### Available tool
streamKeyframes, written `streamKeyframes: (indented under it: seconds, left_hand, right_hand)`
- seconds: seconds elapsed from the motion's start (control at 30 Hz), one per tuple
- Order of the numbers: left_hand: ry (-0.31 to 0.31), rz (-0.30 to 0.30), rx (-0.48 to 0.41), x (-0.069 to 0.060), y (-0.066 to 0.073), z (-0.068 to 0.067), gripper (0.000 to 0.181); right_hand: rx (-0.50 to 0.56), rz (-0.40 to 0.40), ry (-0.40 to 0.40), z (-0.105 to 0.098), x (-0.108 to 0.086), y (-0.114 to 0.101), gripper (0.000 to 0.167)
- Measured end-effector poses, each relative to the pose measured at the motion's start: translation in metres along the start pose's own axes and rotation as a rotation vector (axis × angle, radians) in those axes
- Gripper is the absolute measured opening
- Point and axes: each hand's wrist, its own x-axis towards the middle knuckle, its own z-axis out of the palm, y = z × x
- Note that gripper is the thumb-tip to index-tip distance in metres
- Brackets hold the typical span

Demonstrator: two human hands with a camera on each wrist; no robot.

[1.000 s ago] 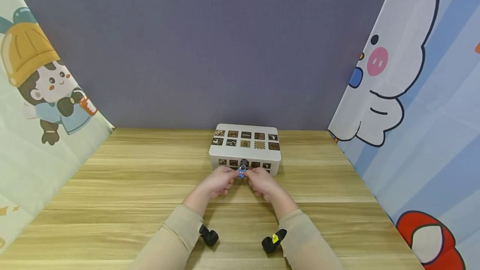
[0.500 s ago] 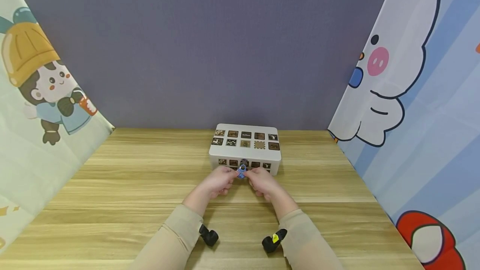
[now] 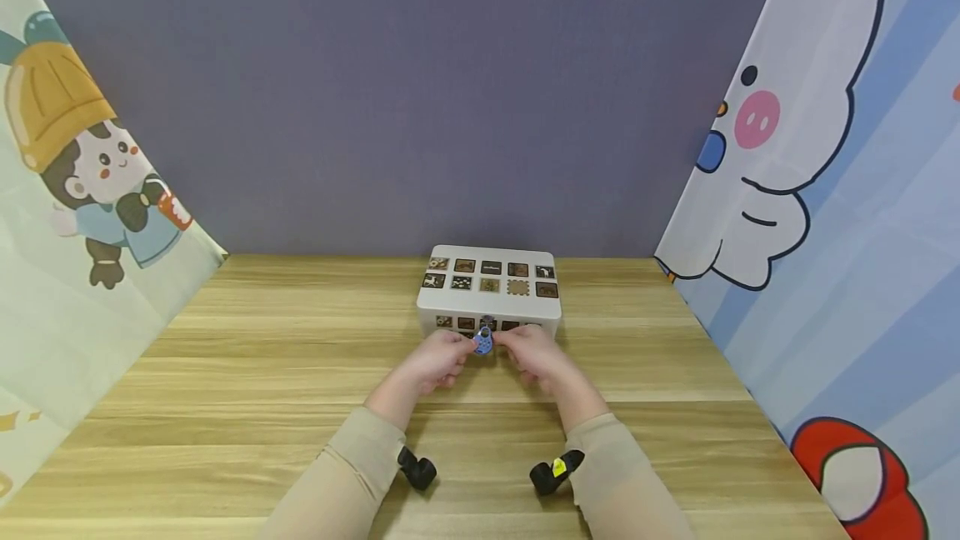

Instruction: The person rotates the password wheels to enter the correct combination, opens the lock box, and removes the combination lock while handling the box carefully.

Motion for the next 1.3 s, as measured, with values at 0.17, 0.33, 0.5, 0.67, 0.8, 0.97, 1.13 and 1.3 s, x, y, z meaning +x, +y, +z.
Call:
streamKeyframes:
  seconds: [0.17,0.33,0.5,0.67,0.8,0.97,1.13,1.3]
  left_hand:
    - [-0.007,-0.017,0.000,0.000,0.001,0.000,0.031]
    - [-0.018,-0.021,-0.004,-0.001,0.002,-0.001,0.031]
    - [-0.025,-0.024,-0.033,-0.003,0.004,0.000,0.032]
    - [-0.023,-0.022,-0.030,-0.003,0.004,0.000,0.031]
    - [-0.024,-0.023,-0.033,-0.003,0.004,-0.001,0.030]
    - [-0.033,-0.023,-0.050,-0.004,0.005,-0.001,0.030]
    - [-0.037,-0.023,-0.064,-0.005,0.005,-0.002,0.030]
    - [-0.041,-0.023,-0.067,-0.004,0.005,-0.002,0.030]
  right_hand:
    - [-0.030,-0.016,-0.001,-0.005,-0.003,-0.005,0.039]
    - [-0.062,-0.018,0.006,-0.009,-0.007,-0.010,0.043]
    - [-0.096,-0.038,0.023,-0.009,-0.009,-0.014,0.045]
    - [-0.157,-0.041,0.044,-0.008,-0.010,-0.016,0.043]
    - [-0.218,-0.056,0.060,-0.006,-0.010,-0.016,0.039]
    - [-0.275,-0.107,0.044,-0.002,-0.007,-0.014,0.033]
    - [-0.263,-0.109,0.045,0.005,-0.005,-0.011,0.027]
    - [-0.260,-0.088,0.052,0.011,-0.002,-0.009,0.026]
